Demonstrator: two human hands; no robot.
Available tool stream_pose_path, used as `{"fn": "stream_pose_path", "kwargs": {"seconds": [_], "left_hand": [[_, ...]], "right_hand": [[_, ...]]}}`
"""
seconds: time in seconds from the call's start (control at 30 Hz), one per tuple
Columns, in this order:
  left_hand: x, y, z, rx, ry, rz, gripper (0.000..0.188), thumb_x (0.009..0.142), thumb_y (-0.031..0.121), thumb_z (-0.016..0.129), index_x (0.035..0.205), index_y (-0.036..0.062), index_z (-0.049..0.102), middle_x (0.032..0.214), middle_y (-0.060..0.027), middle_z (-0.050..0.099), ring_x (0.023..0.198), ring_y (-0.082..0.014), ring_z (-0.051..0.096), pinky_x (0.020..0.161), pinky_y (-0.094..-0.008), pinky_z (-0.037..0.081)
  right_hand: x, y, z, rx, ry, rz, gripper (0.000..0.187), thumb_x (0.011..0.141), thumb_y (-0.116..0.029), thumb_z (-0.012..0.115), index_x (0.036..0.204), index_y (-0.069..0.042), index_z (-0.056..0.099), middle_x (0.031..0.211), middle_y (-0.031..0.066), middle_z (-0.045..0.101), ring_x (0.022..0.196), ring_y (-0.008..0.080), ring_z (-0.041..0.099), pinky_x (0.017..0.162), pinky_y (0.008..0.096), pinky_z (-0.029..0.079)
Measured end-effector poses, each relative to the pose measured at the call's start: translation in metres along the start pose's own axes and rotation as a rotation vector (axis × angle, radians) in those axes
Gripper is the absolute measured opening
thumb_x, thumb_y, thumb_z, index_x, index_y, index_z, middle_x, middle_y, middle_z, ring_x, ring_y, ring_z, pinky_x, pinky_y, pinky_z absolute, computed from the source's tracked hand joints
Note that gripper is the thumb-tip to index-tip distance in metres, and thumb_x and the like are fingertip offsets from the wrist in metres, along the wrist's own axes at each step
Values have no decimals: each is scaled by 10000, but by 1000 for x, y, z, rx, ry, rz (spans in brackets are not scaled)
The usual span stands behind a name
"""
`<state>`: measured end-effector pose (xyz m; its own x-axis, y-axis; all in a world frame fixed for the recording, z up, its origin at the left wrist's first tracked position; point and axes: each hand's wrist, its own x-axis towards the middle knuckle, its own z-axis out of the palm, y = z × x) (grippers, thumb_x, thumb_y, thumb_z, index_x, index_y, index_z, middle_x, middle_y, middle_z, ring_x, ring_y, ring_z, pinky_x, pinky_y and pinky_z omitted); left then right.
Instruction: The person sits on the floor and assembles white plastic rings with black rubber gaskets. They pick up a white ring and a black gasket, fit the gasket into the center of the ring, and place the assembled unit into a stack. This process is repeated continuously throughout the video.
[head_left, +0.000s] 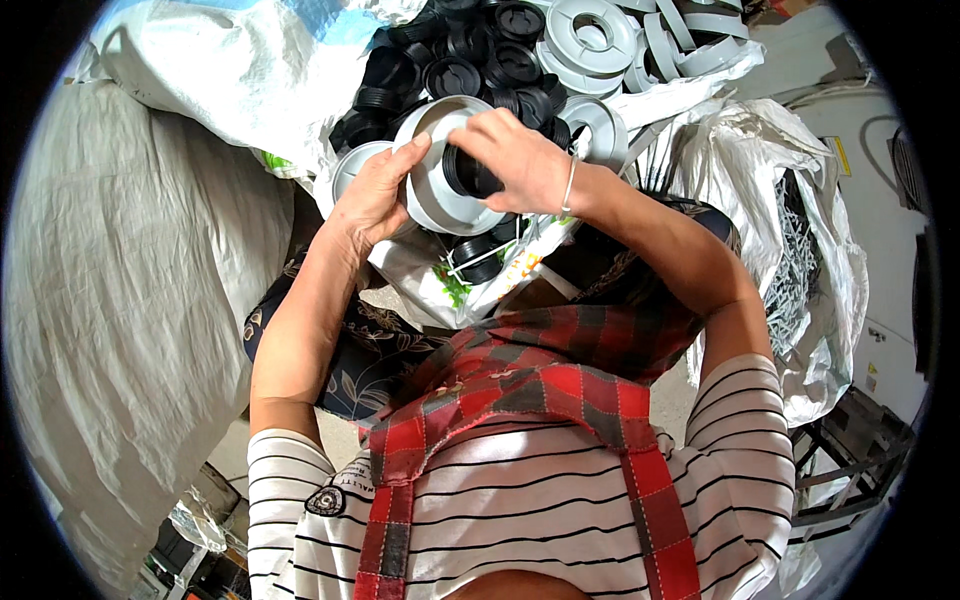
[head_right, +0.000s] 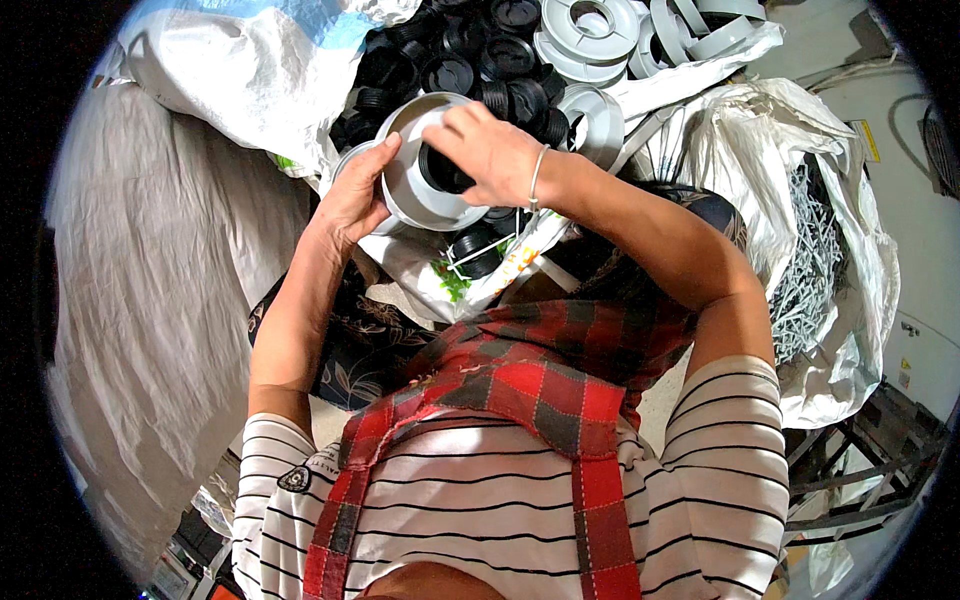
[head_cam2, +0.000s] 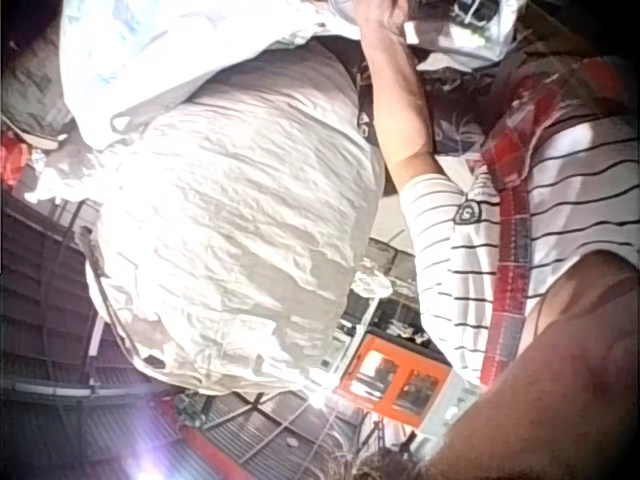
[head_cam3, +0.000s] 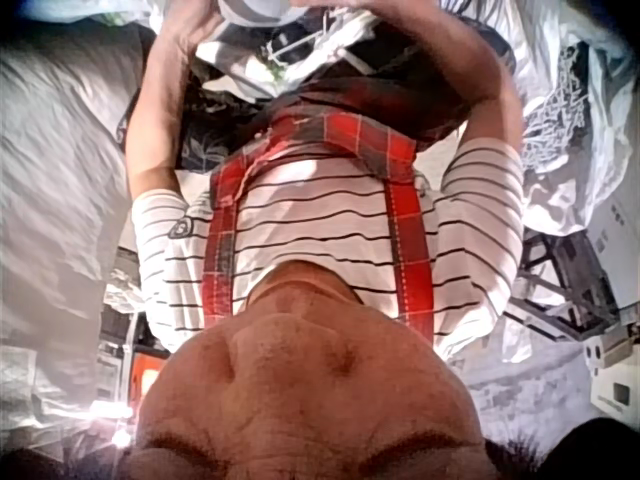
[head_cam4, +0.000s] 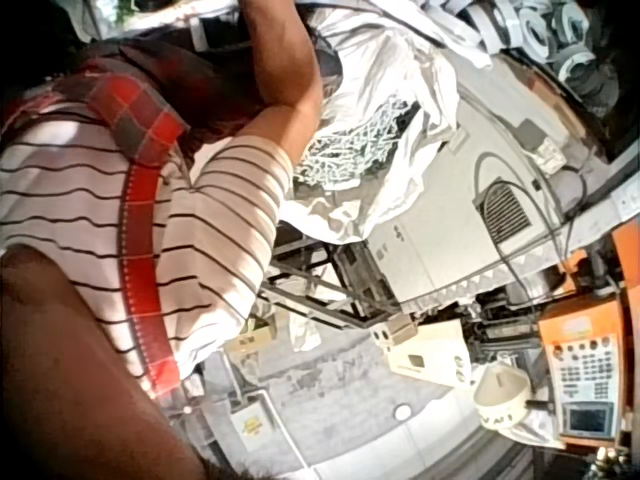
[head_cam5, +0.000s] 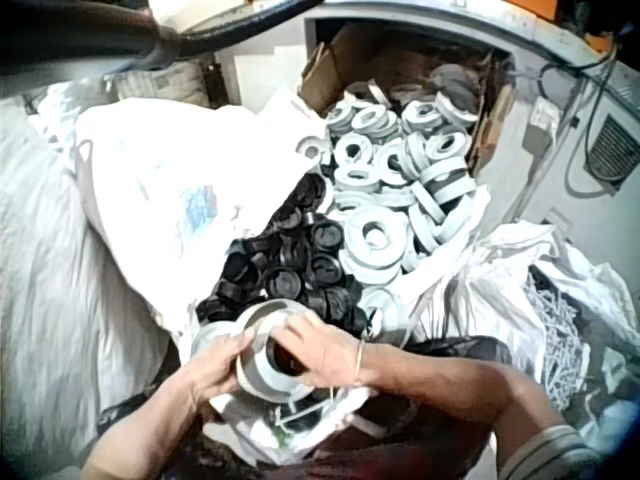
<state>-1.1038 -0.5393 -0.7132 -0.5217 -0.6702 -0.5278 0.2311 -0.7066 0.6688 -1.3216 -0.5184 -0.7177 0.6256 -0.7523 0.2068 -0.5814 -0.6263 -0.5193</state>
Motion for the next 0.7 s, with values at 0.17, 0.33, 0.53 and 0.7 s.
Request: {"fn": "stream_pose_path", "kwargs": {"seconds": [0.17, 0.33, 0.53, 0.7], "left_hand": [[-6, -2, 12, 71, 40, 173, 399, 900, 280, 610, 1138, -28, 524, 1031, -98, 621, 891, -160, 624, 777, -322, 536], [-8, -12, 8, 282, 136, 201, 426, 864, 313, 659, 1072, -43, 554, 897, -45, 613, 797, -112, 589, 663, -249, 488], [-30, -18, 9, 1299, 103, 687, 685, 743, 300, 769, 1263, -44, 486, 1154, -211, 577, 1053, -263, 569, 904, -341, 448], [-22, -31, 17, 1372, -139, 443, 587, 785, 297, 707, 1207, -67, 524, 1223, -240, 549, 1151, -337, 532, 984, -370, 415]], "right_hand": [[4, 14, -7, 1069, -387, 1042, 843, 779, -642, 578, 971, 176, 514, 656, 278, 601, 519, 303, 634, 469, 360, 515], [0, -1, 2, 789, -114, 679, 812, 806, -695, 483, 919, 105, 554, 749, 240, 637, 549, 279, 648, 481, 361, 548], [2, 29, -36, -178, -201, 703, 588, 885, -512, 500, 973, 59, 607, 944, 220, 654, 889, 310, 648, 776, 398, 515], [-30, 88, -64, -463, -315, 987, 341, 871, -276, 536, 1043, 4, 630, 1038, 203, 639, 959, 351, 623, 813, 413, 502]]}}
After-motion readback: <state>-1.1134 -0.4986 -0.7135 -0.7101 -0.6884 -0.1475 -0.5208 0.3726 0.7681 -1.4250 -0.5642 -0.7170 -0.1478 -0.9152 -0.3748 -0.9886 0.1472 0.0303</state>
